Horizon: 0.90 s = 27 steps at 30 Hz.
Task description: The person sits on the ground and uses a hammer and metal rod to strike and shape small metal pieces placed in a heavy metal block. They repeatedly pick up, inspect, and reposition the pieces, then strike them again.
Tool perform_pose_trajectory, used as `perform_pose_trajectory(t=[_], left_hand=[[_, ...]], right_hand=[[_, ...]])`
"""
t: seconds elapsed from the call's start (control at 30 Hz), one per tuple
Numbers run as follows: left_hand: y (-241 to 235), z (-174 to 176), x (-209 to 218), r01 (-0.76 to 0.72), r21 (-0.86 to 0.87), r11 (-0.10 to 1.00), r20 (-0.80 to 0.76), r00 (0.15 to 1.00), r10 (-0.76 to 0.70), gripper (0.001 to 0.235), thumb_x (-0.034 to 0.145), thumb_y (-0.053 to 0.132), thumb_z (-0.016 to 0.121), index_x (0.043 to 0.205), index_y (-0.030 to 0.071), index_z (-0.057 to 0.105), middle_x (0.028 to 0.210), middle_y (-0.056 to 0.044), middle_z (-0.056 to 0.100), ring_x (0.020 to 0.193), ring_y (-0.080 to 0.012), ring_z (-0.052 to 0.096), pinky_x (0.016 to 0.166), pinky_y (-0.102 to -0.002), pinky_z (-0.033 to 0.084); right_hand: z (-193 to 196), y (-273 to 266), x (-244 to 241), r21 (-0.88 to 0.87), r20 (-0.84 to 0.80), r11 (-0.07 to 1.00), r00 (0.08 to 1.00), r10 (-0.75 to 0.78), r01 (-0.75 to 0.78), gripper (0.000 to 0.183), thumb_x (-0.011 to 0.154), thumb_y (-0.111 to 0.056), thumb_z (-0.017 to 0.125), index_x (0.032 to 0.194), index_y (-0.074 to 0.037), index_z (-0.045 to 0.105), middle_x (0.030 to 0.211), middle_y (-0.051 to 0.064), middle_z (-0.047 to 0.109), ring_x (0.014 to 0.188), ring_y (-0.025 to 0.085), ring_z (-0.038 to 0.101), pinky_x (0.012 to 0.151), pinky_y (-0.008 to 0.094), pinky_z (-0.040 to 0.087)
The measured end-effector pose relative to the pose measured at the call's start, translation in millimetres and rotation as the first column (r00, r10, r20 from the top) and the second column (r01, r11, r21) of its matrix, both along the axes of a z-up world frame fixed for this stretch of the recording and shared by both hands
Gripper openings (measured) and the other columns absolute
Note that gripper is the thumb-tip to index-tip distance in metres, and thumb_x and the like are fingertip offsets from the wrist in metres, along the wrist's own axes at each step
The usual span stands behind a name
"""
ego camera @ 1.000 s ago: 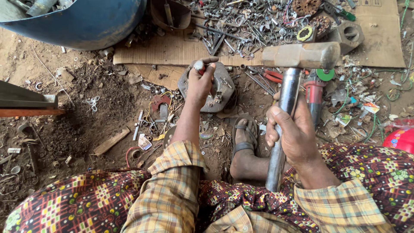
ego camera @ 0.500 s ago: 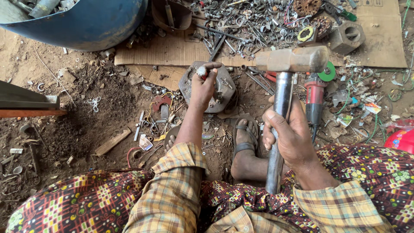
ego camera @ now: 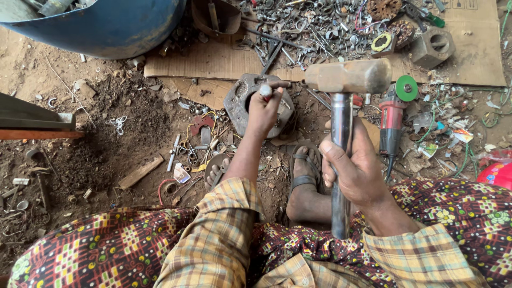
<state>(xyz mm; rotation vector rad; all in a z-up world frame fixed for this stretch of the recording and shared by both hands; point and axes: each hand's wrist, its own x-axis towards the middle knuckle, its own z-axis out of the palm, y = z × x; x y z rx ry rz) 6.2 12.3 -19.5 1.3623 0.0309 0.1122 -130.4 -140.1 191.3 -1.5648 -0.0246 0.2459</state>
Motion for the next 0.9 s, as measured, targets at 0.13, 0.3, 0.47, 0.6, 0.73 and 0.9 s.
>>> perform_pose_trajectory(t=[0.13, 0.3, 0.47, 0.6, 0.73, 0.9], left_hand=[[-5.5, 1.0, -4.8, 0.003, 0.032, 0.999, 0.052, 0.999, -0.005, 0.019, 0.102, 0.009, 0.061, 0.115, 0.007, 0.075, 0.108, -0.004, 0.076, 0.102, -0.0126, 0.068, 0.094, -0.029, 0.053], [-7.5, -8.3, -7.4, -0.056, 0.001, 0.998, 0.115, 0.992, 0.055, 0.021, 0.101, 0.004, 0.057, 0.114, 0.006, 0.073, 0.111, -0.003, 0.076, 0.101, -0.0115, 0.068, 0.093, -0.028, 0.052], [-11.7, -26.3, -5.9, -0.07, -0.01, 0.998, -0.012, 0.998, 0.069, 0.021, 0.1, 0.003, 0.057, 0.109, 0.007, 0.076, 0.101, -0.004, 0.076, 0.088, -0.0134, 0.067, 0.081, -0.029, 0.055], [-20.7, -39.9, -21.7, -0.171, 0.157, 0.973, 0.178, 0.974, 0.143, 0.018, 0.091, -0.001, 0.061, 0.107, 0.002, 0.069, 0.097, -0.009, 0.072, 0.09, -0.0172, 0.066, 0.08, -0.031, 0.054], [-17.5, -29.7, -7.6, -0.179, 0.09, 0.98, 0.303, 0.942, 0.144, 0.022, 0.092, 0.0, 0.061, 0.112, 0.003, 0.07, 0.1, -0.008, 0.073, 0.093, -0.0161, 0.067, 0.082, -0.029, 0.053], [-10.9, -26.6, -19.9, 0.069, 0.085, 0.994, 0.025, 0.997, -0.072, 0.024, 0.098, 0.002, 0.056, 0.112, 0.006, 0.075, 0.093, -0.004, 0.075, 0.083, -0.0129, 0.065, 0.075, -0.027, 0.053]], right_hand=[[27.7, 7.0, 2.6, -0.072, 0.077, 0.993, 0.992, 0.099, -0.094, 0.032, 0.1, -0.01, 0.057, 0.128, -0.004, 0.042, 0.076, 0.001, 0.052, 0.051, 0.008, 0.053, 0.044, 0.024, 0.048], [86.8, 4.4, 4.1, -0.206, 0.384, 0.967, 0.897, 0.219, -0.149, 0.031, 0.105, -0.01, 0.055, 0.131, -0.002, 0.041, 0.082, 0.001, 0.055, 0.057, 0.006, 0.053, 0.05, 0.021, 0.048], [71.3, 14.0, 26.0, -0.407, 0.428, 0.907, 0.855, 0.293, -0.106, 0.017, 0.105, -0.012, 0.055, 0.118, -0.003, 0.048, 0.077, 0.003, 0.054, 0.057, 0.011, 0.052, 0.051, 0.026, 0.045], [-1.1, 24.6, 37.1, -0.691, 0.206, 0.692, 0.86, 0.467, -0.211, 0.036, 0.099, -0.019, 0.061, 0.124, 0.001, 0.043, 0.08, 0.006, 0.059, 0.069, 0.016, 0.06, 0.056, 0.035, 0.05], [-4.1, 7.7, 38.7, -0.514, -0.283, 0.759, 0.914, 0.29, -0.4, 0.037, 0.095, -0.026, 0.065, 0.118, -0.003, 0.048, 0.065, 0.004, 0.051, 0.048, 0.014, 0.052, 0.04, 0.033, 0.042], [74.5, -5.3, 32.3, -0.325, 0.196, 0.912, 0.926, 0.323, -0.25, 0.02, 0.103, -0.017, 0.059, 0.114, -0.002, 0.05, 0.071, 0.001, 0.056, 0.052, 0.007, 0.055, 0.043, 0.024, 0.05]])
